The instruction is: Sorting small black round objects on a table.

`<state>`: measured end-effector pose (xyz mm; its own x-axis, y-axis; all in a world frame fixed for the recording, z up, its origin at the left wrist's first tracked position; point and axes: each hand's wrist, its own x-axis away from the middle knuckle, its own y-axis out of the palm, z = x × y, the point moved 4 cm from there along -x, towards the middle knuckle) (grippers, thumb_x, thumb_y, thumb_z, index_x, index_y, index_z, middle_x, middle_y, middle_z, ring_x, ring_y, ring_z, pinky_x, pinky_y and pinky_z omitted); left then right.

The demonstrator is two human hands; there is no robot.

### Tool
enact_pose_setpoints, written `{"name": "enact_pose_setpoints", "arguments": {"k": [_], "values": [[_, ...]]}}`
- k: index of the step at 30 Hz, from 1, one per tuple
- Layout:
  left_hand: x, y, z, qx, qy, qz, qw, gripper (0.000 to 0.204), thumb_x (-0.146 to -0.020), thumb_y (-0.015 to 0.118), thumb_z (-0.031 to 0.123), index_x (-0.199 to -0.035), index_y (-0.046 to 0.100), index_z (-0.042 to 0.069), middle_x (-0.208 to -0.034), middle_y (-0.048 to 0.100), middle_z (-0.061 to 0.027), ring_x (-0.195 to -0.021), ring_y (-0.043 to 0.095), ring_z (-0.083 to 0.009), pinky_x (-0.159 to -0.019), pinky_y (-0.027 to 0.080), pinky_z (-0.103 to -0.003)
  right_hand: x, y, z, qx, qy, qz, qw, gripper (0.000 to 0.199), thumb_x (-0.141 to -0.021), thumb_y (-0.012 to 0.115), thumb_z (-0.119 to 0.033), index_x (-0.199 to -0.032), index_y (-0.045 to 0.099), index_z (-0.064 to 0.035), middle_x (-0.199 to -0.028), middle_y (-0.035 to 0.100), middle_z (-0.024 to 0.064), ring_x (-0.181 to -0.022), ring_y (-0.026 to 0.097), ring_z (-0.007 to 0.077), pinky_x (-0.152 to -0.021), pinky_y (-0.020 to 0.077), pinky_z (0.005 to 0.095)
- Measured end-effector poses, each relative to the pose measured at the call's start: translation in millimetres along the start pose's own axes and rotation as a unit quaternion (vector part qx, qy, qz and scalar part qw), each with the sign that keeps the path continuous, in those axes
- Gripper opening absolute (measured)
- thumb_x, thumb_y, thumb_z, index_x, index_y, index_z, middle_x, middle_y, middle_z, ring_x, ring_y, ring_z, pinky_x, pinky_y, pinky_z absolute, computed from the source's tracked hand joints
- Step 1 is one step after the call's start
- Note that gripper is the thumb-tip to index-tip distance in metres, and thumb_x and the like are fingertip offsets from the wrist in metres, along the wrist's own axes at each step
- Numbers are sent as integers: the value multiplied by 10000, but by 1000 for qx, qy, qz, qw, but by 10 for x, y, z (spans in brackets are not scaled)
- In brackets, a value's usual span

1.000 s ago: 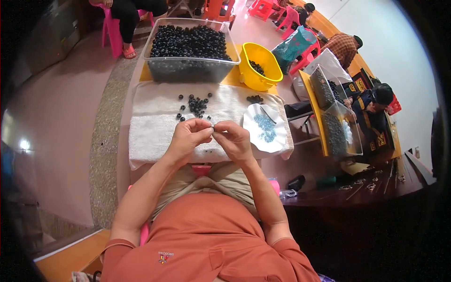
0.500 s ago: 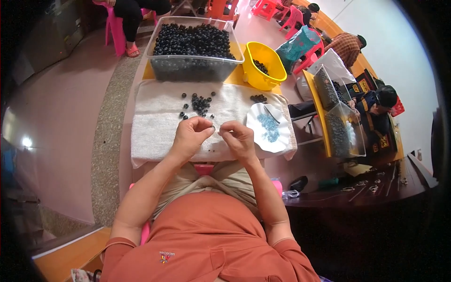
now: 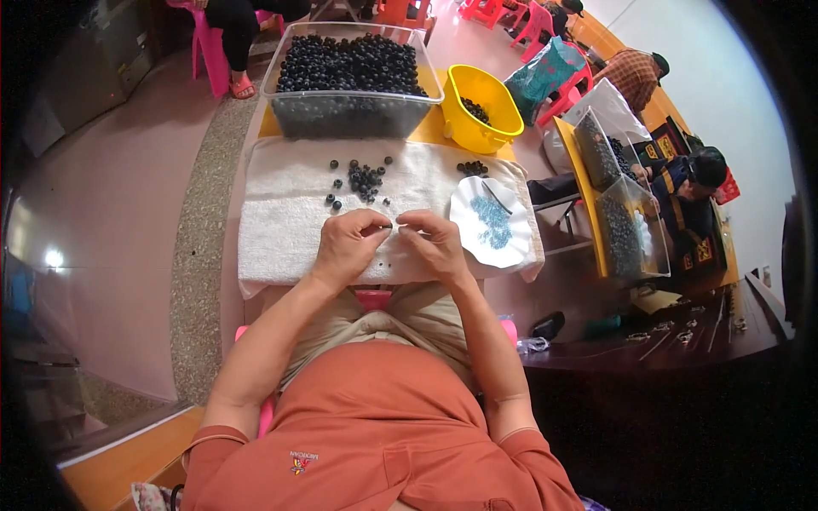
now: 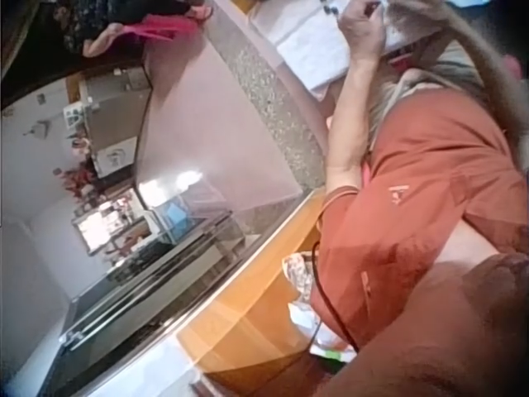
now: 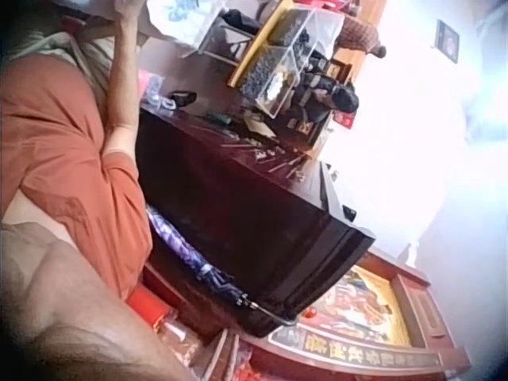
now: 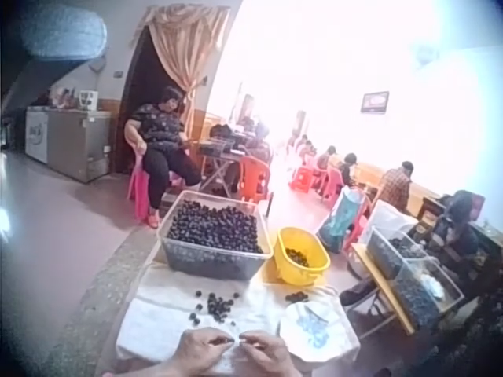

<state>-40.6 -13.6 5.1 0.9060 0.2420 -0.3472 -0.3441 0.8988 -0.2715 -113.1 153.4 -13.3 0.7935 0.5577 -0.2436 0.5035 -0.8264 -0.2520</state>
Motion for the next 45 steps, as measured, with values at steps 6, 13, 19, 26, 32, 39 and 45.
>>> {"name": "enact_pose_setpoints", "arguments": {"k": [6, 13, 19, 26, 32, 39, 45], "values": [[13, 32, -20, 51, -21, -4, 998, 127, -796, 708, 58, -913, 719, 11, -806, 720, -109, -705, 675, -131, -632, 516, -260, -8, 60, -7, 16, -69, -3, 997, 188, -835, 684, 22, -1023, 675, 16, -946, 694, 80, -834, 638, 119, -738, 514, 245], [10, 46, -82, 113, -76, -12, 991, 112, -818, 715, 64, -918, 724, 14, -816, 727, -65, -719, 655, -88, -652, 512, -235, -10, 78, -13, -67, -48, 5, 997, 164, -844, 673, 40, -1007, 675, 30, -924, 693, 75, -820, 653, 123, -735, 539, 238], [12, 54, -59, 156, -92, -23, 983, 101, -836, 719, 45, -925, 710, 0, -835, 703, -27, -744, 627, -68, -658, 502, -212, -4, 79, -26, -185, 42, -8, 982, 138, -886, 645, 11, -1020, 653, 46, -936, 678, 73, -827, 670, 139, -770, 584, 260], [6, 68, -80, 192, -91, -32, 977, 106, -833, 722, 40, -927, 702, -6, -840, 701, -40, -752, 634, -79, -667, 514, -219, 4, 76, -48, -186, 59, -17, 981, 138, -898, 634, -4, -1024, 637, 53, -951, 674, 87, -849, 669, 146, -781, 587, 274], [-8, 71, -118, 233, -114, -49, 965, 108, -831, 725, 45, -925, 698, 0, -837, 700, -41, -754, 636, -83, -681, 519, -224, 19, 74, -72, -197, 68, -15, 978, 128, -901, 628, -9, -1014, 634, 50, -956, 673, 87, -848, 666, 142, -791, 584, 271], [-28, 57, -126, 242, -116, -40, 962, 109, -824, 733, 46, -915, 692, 2, -834, 697, -39, -747, 633, -81, -682, 523, -227, 27, 67, -46, -199, 60, -20, 978, 134, -898, 638, -16, -1016, 641, 49, -935, 681, 83, -837, 667, 136, -776, 575, 262], [-14, 77, -114, 252, -117, -39, 960, 107, -832, 725, 43, -920, 684, -3, -834, 693, -42, -747, 637, -90, -680, 526, -228, 16, 75, -60, -164, 60, -20, 984, 154, -882, 671, -28, -1020, 651, 37, -910, 694, 77, -826, 668, 131, -747, 556, 236]]}}
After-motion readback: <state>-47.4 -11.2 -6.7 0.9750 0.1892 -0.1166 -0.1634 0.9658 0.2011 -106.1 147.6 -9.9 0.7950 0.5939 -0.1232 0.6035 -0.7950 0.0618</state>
